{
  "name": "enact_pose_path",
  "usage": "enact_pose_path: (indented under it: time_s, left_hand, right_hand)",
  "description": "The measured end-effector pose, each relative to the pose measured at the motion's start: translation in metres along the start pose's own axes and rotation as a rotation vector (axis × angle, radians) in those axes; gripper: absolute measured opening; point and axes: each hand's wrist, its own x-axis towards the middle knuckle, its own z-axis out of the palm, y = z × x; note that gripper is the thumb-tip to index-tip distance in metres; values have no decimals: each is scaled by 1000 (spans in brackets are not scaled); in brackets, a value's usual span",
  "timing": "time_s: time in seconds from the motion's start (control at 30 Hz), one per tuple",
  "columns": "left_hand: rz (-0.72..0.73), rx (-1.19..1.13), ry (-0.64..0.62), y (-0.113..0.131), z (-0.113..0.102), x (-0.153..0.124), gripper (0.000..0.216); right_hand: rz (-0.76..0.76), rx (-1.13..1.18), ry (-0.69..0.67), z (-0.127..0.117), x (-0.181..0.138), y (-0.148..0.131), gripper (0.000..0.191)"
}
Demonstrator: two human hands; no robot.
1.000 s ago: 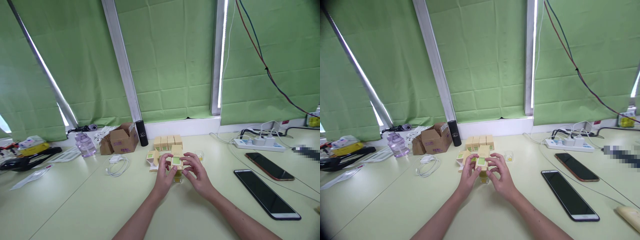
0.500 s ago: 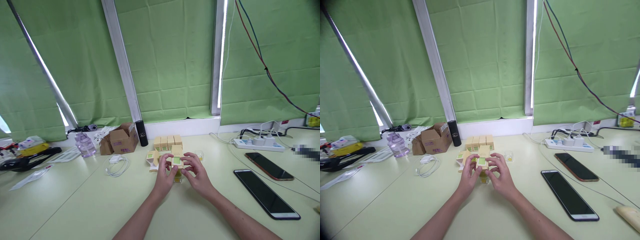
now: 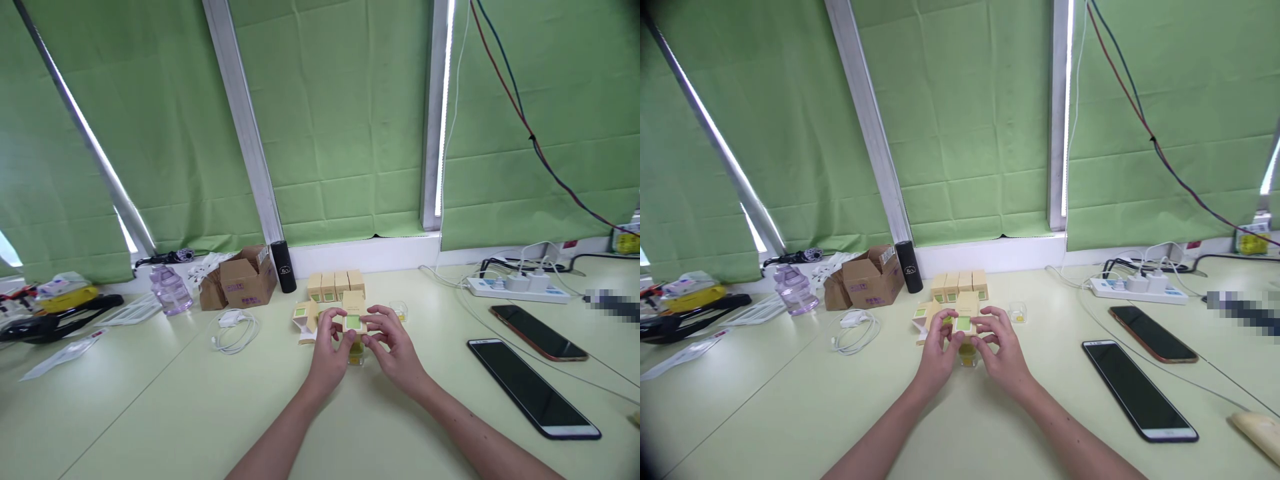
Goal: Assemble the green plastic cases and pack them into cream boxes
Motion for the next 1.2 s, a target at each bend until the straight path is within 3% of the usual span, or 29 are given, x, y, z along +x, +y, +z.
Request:
enact_pose_path:
  time_s: [0.27, 0.57, 0.8, 1.2]
  left_hand:
    - [30, 43, 37, 5, 1, 0, 33]
    - [193, 187, 45, 12, -1, -3, 40]
    - [187, 197, 31, 10, 0, -5, 49]
    - [79, 169, 210, -1, -4, 5, 48]
  right_hand:
    - [-10, -14, 13, 1, 0, -1, 25]
    - [-29, -100, -6, 1, -1, -8, 30]
    - [-68, -164, -80, 0, -6, -5, 37]
    - [-377, -322, -265, 2, -10, -20, 63]
